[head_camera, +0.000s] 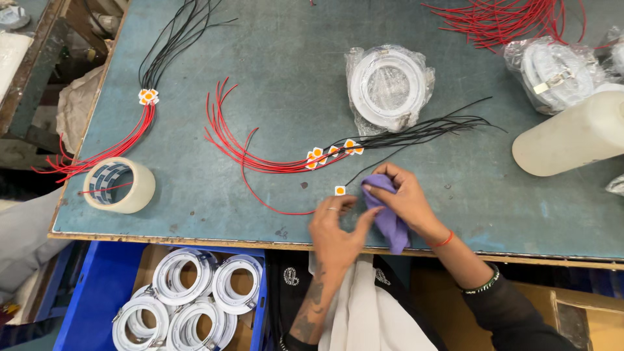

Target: The person wipes the surface of several small LED modules with a purple cloth. They handle each module one at a time, wiping the top face and then placing it back on the table. The task is repetitive and focused on cleaning the components.

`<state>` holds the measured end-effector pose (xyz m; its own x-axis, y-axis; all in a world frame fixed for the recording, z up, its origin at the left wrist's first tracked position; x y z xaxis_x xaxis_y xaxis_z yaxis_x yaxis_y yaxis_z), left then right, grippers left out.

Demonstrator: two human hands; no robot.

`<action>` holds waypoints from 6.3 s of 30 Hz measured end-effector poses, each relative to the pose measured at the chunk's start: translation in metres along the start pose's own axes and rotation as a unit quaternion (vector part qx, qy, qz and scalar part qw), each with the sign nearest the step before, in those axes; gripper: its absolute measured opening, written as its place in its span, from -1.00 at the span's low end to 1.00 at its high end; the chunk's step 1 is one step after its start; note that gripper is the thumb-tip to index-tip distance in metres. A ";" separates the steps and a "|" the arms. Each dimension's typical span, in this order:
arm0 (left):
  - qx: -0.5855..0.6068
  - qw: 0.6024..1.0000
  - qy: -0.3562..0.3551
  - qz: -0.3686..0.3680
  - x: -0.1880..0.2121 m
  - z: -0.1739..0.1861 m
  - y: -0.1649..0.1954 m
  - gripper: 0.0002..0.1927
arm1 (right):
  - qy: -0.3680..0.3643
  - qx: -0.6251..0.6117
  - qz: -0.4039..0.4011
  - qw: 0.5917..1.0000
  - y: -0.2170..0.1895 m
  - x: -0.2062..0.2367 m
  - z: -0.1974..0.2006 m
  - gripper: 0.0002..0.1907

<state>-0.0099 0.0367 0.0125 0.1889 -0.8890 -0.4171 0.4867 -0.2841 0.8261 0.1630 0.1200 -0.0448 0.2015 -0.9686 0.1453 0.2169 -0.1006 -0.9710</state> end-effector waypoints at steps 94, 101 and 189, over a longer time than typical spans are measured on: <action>-0.120 0.984 -0.035 -0.124 -0.058 0.035 -0.085 -0.91 | -0.012 -0.315 -0.065 0.947 0.055 -0.029 0.094 -0.91; -0.159 0.974 -0.024 -0.158 -0.087 0.003 -0.085 -0.89 | -0.044 -0.307 -0.081 0.947 0.046 -0.026 0.079 -0.92; -0.128 0.931 -0.172 -0.297 0.003 0.023 -0.044 -0.83 | -0.059 -0.295 -0.075 0.951 0.027 -0.016 0.066 -0.91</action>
<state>-0.0505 0.0379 -0.0158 -0.4401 -0.6780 -0.5888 0.6144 -0.7055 0.3531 0.2282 0.1480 -0.0608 0.3245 -0.9046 0.2764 -0.3140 -0.3787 -0.8706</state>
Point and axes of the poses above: each hand's wrist, its own x-axis away from the middle knuckle, its own z-axis out of the back of the hand, y = z × x, the point moved 4 cm from there along -x, towards the middle knuckle, and after that the axes turned 7 degrees about -z, right-handed, at the moved point
